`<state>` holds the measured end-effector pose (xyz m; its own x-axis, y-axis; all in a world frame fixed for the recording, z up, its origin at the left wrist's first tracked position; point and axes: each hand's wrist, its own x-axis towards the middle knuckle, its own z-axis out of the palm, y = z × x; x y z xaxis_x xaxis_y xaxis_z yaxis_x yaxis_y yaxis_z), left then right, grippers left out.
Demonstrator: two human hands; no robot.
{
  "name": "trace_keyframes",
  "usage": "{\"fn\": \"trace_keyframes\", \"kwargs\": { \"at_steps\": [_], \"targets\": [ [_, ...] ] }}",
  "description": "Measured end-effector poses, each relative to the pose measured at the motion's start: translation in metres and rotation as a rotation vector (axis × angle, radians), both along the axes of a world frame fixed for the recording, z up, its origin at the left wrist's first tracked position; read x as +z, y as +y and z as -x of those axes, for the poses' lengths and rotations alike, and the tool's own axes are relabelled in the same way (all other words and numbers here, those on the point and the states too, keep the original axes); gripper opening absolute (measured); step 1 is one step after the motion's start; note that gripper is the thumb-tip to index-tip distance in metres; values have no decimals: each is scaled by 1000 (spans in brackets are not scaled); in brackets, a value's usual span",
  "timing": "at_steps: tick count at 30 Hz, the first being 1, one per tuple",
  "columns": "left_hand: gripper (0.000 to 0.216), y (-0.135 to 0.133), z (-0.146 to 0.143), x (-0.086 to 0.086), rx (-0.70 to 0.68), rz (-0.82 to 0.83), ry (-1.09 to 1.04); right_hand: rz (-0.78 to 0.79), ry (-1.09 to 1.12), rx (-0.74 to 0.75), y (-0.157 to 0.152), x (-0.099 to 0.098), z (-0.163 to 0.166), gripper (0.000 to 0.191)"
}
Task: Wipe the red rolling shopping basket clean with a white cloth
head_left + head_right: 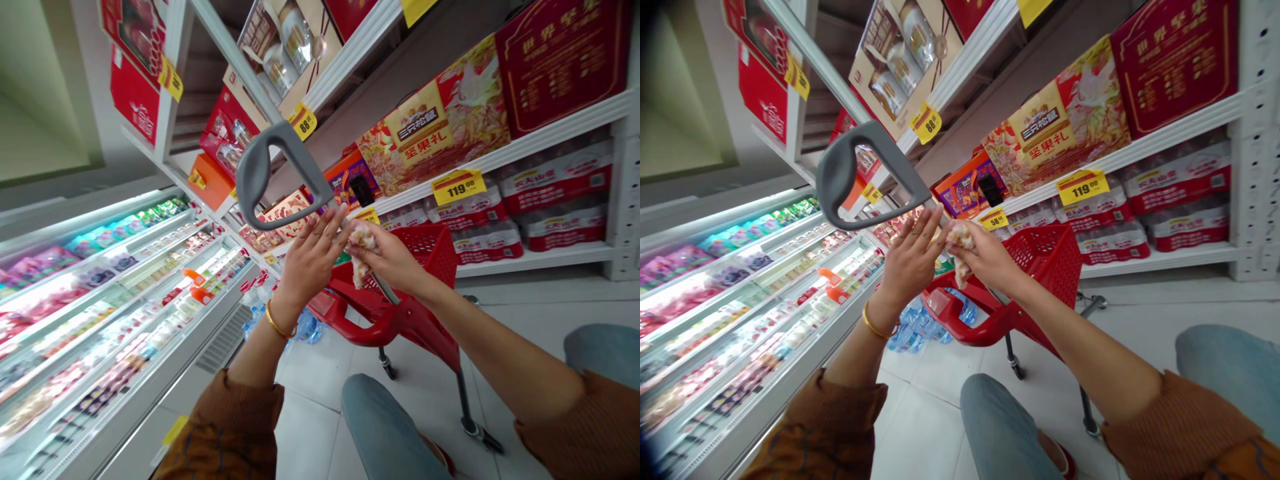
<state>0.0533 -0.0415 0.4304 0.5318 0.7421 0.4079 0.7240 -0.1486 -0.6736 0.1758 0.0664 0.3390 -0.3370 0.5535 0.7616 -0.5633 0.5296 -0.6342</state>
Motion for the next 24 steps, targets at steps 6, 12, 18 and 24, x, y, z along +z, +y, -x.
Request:
{"fn": "trace_keyframes", "kwargs": {
  "at_steps": [6,12,18,24],
  "targets": [
    [68,0,-4,-20,17,4,9,79,-65,19,-6,-37,-5,46],
    [65,-7,-5,-51,30,75,28,44,-95,-35,-8,-73,-5,41],
    [62,-12,-6,-76,22,142,-20,17,-140,-82,-11,-94,-11,41],
    [50,-14,-11,-90,-9,179,-16,-116,-176,-200,-12,-121,-15,43]
  ]
}}
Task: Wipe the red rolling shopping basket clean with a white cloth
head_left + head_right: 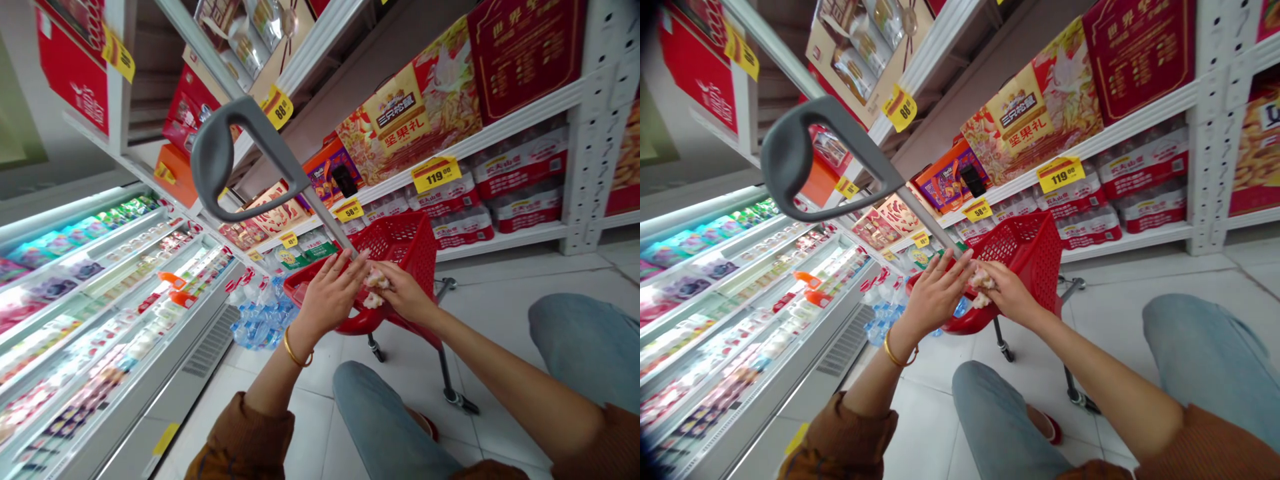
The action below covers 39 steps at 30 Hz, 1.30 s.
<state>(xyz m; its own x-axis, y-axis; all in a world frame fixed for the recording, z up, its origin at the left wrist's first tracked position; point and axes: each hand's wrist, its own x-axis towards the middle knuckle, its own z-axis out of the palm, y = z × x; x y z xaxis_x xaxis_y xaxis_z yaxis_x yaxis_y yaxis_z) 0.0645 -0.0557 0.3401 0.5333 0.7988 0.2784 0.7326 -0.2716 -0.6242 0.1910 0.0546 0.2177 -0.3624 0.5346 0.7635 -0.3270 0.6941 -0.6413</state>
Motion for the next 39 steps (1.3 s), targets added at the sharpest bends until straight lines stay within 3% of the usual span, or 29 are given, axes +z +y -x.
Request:
{"fn": "trace_keyframes", "kwargs": {
  "at_steps": [4,8,13,18,26,32,35,39],
  "targets": [
    [52,0,-2,-2,-34,-4,-35,-180,-54,-144,-1,-14,-6,51],
    [61,2,-1,-1,-57,18,-68,-297,-54,-253,-7,-6,-10,51],
    [67,5,4,-2,-55,77,-82,-284,29,-205,-20,1,-5,64],
    [66,9,9,-2,-63,91,-52,-294,-24,-166,-24,-23,-3,67],
    [70,11,12,-10,-38,109,-121,-448,-10,-154,-18,-54,-4,65],
    [70,10,11,-21,10,207,-217,-362,-23,-227,-8,-81,-3,61],
    [69,9,11,-28,18,250,-298,-284,-9,-252,-12,-78,-3,62],
    [70,9,8,-33,20,293,-366,-315,4,-208,-25,-60,7,66]
  ]
}}
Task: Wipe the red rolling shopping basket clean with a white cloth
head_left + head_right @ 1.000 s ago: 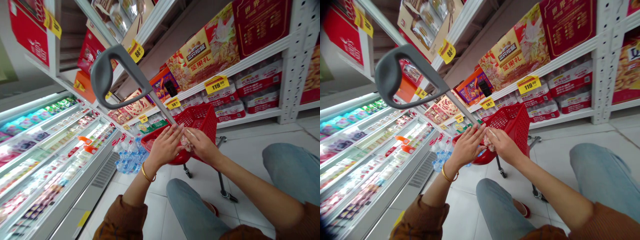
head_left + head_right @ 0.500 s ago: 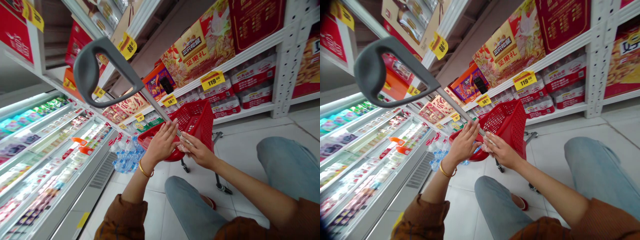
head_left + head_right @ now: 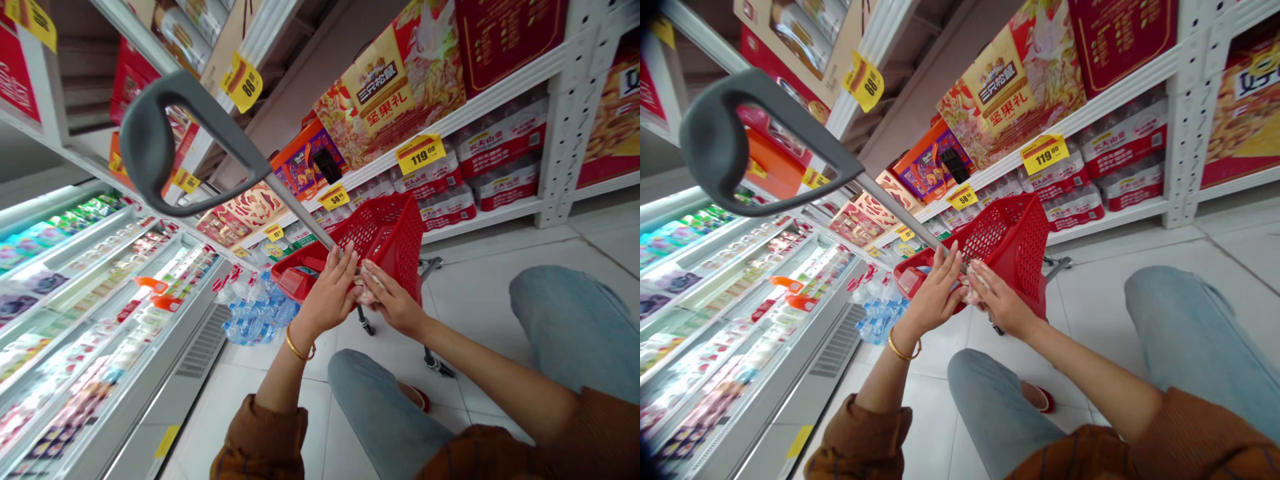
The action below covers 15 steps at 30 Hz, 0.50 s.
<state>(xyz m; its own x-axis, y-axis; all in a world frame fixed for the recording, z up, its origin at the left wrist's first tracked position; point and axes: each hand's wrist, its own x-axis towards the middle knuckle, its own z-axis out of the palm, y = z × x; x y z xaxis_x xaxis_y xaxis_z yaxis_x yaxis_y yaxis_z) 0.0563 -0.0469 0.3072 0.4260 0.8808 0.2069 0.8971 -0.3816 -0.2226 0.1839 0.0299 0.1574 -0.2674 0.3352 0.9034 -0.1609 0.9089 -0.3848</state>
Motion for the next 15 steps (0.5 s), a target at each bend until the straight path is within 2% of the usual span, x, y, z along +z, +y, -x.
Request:
{"fn": "trace_keyframes", "kwargs": {
  "at_steps": [3,10,15],
  "targets": [
    [69,0,-2,-1,11,25,-15,-18,8,25,-3,4,11,67],
    [67,0,-1,-2,1,64,5,-60,-23,1,9,-15,16,66],
    [65,1,0,-3,-6,60,13,-99,-33,-5,18,-22,14,65]
  ]
}}
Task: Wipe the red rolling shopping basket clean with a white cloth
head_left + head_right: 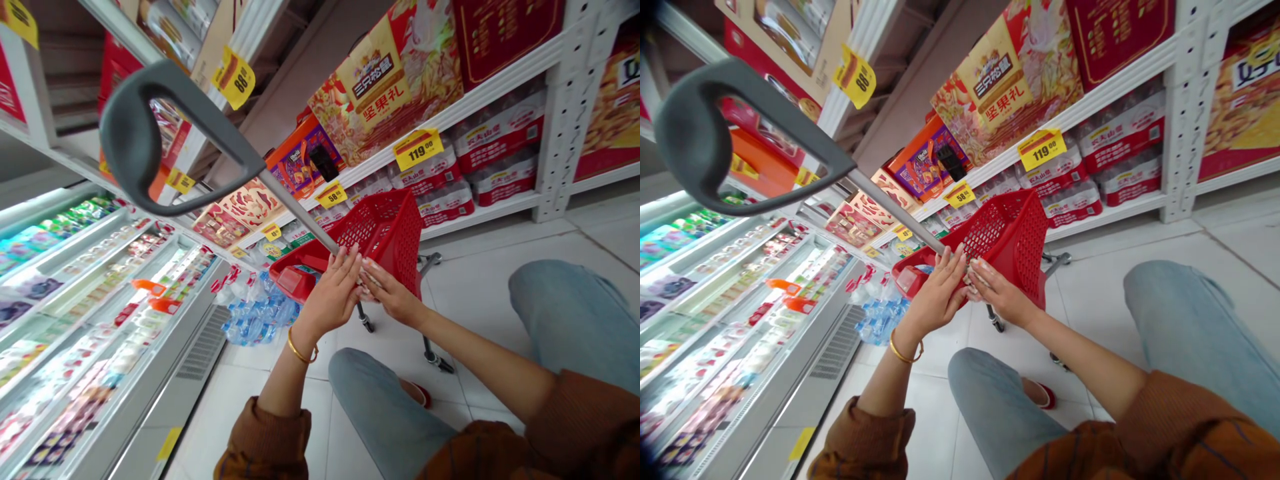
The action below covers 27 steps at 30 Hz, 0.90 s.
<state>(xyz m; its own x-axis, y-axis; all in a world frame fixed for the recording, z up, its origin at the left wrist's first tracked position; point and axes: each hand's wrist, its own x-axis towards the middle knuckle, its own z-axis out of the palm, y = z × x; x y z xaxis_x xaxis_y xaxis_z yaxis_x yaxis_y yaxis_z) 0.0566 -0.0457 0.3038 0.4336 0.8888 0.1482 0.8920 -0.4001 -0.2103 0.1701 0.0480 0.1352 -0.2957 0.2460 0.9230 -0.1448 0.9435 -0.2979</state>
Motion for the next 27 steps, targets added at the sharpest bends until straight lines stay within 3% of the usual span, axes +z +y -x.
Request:
{"fn": "trace_keyframes", "kwargs": {
  "at_steps": [10,19,27],
  "targets": [
    [53,1,2,-4,-21,-41,17,53,26,-131,13,-18,-6,66],
    [54,0,-8,-3,-12,-37,3,61,53,-119,-16,23,2,67],
    [46,0,-9,-3,-10,-47,87,82,45,-115,-10,-10,-1,65]
  ]
}}
